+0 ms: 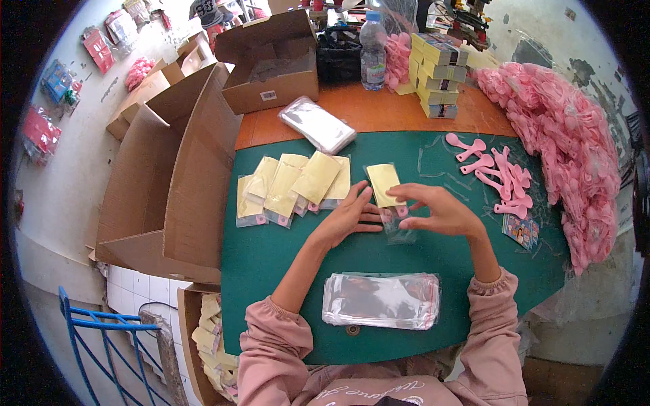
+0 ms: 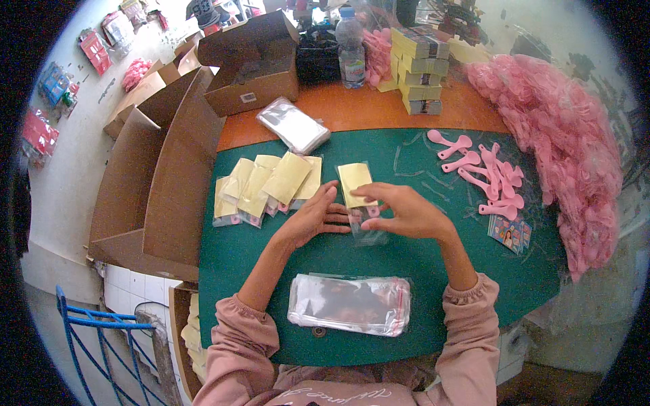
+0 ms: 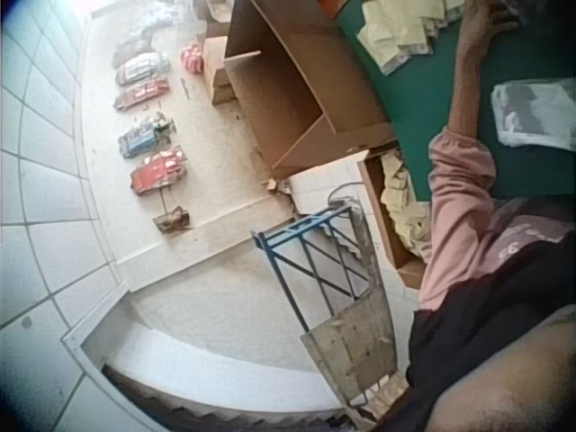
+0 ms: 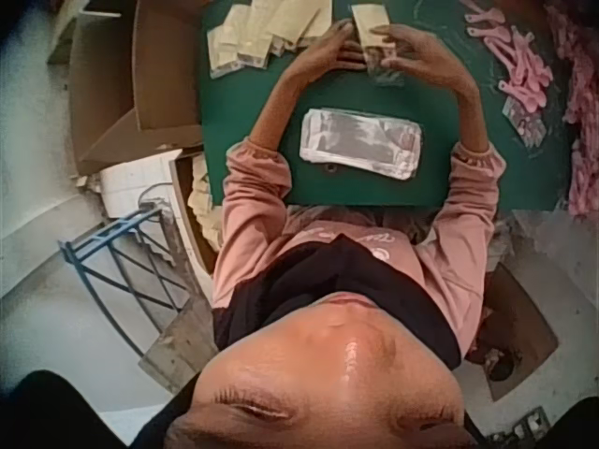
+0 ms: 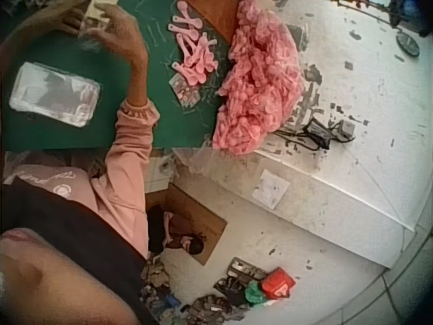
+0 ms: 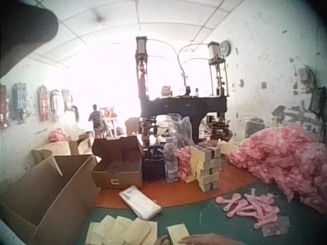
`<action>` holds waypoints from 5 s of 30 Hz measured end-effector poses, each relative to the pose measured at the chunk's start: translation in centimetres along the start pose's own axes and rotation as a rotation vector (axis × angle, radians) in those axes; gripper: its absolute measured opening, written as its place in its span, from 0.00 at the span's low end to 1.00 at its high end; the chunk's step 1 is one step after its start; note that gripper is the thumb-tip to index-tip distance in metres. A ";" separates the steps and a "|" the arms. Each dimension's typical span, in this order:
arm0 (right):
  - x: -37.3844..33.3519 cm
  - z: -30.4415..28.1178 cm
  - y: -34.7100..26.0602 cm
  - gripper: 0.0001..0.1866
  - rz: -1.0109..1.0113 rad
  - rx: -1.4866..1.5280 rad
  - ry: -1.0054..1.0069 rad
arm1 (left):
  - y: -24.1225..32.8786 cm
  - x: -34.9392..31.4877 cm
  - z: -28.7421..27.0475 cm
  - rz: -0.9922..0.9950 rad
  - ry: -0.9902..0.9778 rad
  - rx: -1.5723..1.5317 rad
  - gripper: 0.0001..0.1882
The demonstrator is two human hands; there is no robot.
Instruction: The person places pink plastic spoons and small yellow cards into clear plastic bags on a green table. The person repeatedly picks up a spoon and a card, inserts them into a bag, and sets the sealed bag aside.
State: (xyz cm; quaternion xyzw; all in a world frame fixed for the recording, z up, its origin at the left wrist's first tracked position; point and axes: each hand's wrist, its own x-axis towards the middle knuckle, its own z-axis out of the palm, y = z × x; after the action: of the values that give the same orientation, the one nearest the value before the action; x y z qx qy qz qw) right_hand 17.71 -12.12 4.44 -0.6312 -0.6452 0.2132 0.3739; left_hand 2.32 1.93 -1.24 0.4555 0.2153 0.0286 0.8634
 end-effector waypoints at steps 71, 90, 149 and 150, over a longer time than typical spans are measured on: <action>0.0 4.3 3.4 0.19 0.023 -0.437 0.136 | -1.2 -0.8 1.7 0.356 0.290 0.205 0.20; 0.1 3.4 4.3 0.10 -0.113 -0.047 0.363 | -0.4 -0.8 0.7 0.431 0.361 0.360 0.17; -1.1 2.9 2.7 0.16 0.467 0.507 0.312 | 0.8 -2.1 0.3 0.479 0.436 0.760 0.17; -1.3 1.7 1.9 0.16 0.483 0.339 0.263 | 1.5 -2.7 -0.6 0.550 0.460 0.836 0.17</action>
State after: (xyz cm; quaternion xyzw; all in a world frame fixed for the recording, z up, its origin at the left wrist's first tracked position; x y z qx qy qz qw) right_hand 17.56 -12.86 1.63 -0.7171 -0.3783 0.3167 0.4924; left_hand -0.10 2.62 0.57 0.7811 0.2642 0.2641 0.5003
